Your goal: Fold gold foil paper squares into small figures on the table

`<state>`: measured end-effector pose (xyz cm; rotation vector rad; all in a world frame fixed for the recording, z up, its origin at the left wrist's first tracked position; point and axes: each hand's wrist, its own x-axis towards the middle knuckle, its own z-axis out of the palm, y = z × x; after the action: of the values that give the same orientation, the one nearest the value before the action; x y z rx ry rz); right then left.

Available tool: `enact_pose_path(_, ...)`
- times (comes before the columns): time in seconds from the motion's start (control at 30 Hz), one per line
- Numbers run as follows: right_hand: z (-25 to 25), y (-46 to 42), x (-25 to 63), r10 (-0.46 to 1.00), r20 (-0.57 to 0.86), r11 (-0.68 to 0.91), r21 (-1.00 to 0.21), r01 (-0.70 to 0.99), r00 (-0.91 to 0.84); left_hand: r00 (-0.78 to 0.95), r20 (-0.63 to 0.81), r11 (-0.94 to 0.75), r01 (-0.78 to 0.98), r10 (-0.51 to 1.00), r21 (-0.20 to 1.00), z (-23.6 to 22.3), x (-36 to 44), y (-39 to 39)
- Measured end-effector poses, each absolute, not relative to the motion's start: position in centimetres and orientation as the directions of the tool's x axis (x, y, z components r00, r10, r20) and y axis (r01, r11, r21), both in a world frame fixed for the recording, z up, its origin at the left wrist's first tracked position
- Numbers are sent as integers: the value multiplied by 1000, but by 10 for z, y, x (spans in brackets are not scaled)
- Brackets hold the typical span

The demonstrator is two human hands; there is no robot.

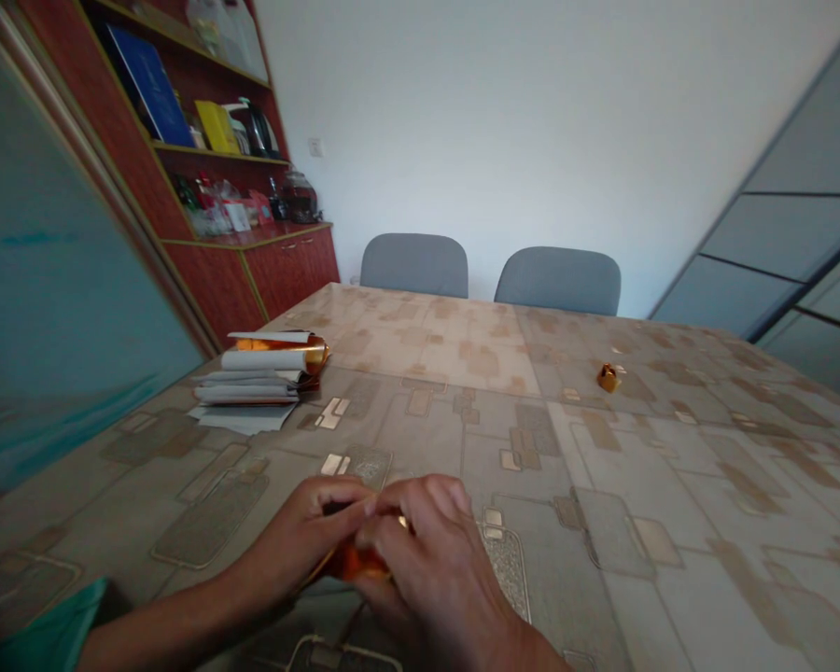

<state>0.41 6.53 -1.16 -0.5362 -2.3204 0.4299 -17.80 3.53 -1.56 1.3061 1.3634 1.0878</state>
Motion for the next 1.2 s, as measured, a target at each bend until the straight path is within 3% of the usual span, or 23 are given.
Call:
enact_pose_path(0.1,-15,66,5,507,377,757,-625,192,-775,138,67,-129,517,988,846,-19,-181,38)
enact_pose_path(0.2,-23,66,6,507,264,699,-683,212,-821,180,67,-174,687,981,706,-18,-187,39)
enact_pose_path(0.33,-29,65,4,514,198,713,-639,288,-834,211,86,-205,645,974,736,-9,-206,32)
enact_pose_path(0.5,-35,62,-3,542,239,733,-603,315,-805,420,14,-294,613,908,733,-4,-236,6)
enact_pose_path(0.7,-37,57,-7,553,283,756,-566,330,-783,375,39,-320,728,926,607,-21,-245,-8)
enact_pose_path(0.93,-37,56,-12,581,315,757,-549,355,-751,287,48,-263,782,957,565,-27,-244,-10)
enact_pose_path(1.2,-48,55,-16,619,341,738,-561,376,-707,274,207,-333,872,939,359,-39,-242,-11)
